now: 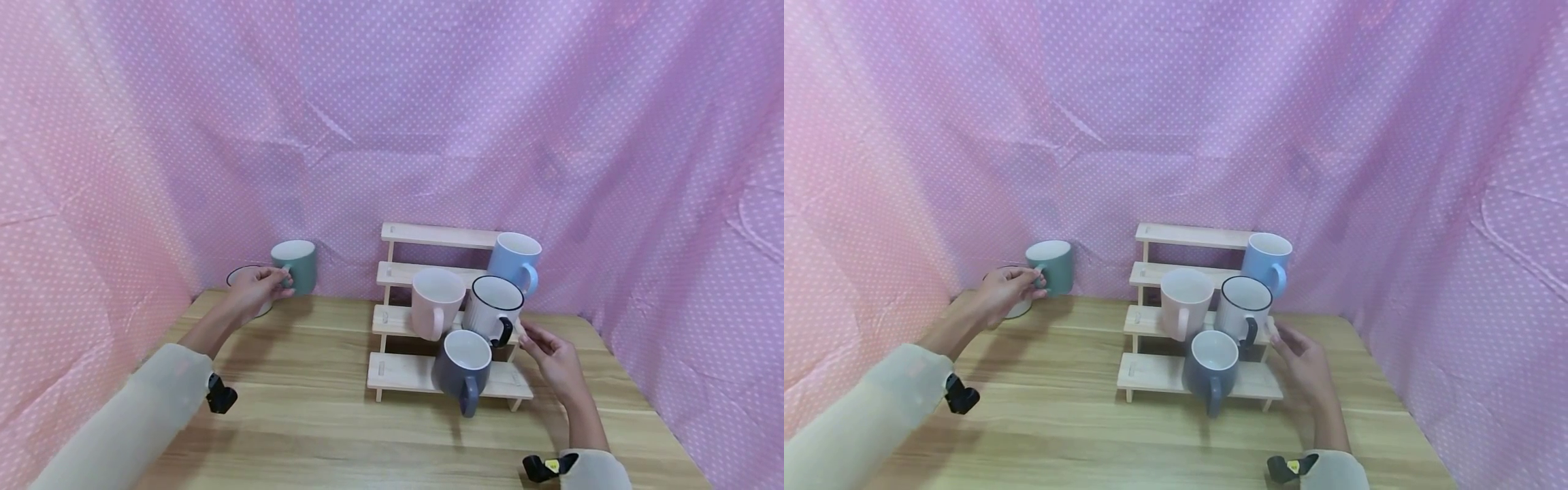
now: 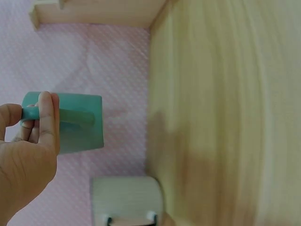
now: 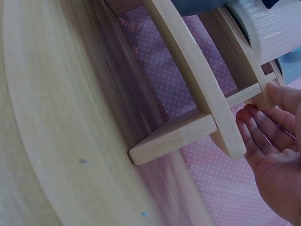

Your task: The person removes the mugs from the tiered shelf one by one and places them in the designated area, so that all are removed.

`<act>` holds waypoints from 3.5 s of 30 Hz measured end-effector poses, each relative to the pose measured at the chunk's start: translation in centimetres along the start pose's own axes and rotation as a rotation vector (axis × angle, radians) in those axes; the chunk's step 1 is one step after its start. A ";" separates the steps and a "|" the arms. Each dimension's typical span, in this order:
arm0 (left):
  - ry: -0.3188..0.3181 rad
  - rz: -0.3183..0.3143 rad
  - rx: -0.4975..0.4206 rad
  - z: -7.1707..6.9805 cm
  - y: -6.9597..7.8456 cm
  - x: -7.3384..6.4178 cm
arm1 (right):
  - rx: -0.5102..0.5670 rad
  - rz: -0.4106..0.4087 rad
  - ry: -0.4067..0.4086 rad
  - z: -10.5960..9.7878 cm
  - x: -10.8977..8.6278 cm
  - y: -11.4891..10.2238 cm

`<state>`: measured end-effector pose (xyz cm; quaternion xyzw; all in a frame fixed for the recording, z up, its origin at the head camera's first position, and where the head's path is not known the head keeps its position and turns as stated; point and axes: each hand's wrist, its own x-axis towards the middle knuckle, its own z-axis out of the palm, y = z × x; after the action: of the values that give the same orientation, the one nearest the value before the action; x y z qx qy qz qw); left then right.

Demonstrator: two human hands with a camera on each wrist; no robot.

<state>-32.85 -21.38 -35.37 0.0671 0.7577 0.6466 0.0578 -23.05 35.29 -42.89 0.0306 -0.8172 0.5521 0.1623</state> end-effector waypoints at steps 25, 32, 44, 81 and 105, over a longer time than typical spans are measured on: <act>0.038 0.036 0.086 -1.3 -7.8 0.3 | 0.008 -0.015 -0.004 0.0 0.1 0.0; 0.046 0.041 0.073 -1.4 -8.6 0.4 | 0.022 -0.024 0.008 0.1 -0.1 -0.5; 0.025 0.030 0.027 -1.7 -9.2 0.2 | 0.028 -0.011 0.009 0.3 0.1 0.0; 0.060 0.116 0.654 -2.3 -3.6 0.1 | 0.040 -0.020 0.027 0.5 0.0 -0.2; 0.053 0.314 0.778 3.6 4.3 3.2 | 0.027 0.009 0.009 0.2 -0.1 -0.4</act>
<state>-35.28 -16.65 -31.73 0.1822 0.9272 0.3145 -0.0906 -22.95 34.94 -42.66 0.0268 -0.8092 0.5638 0.1631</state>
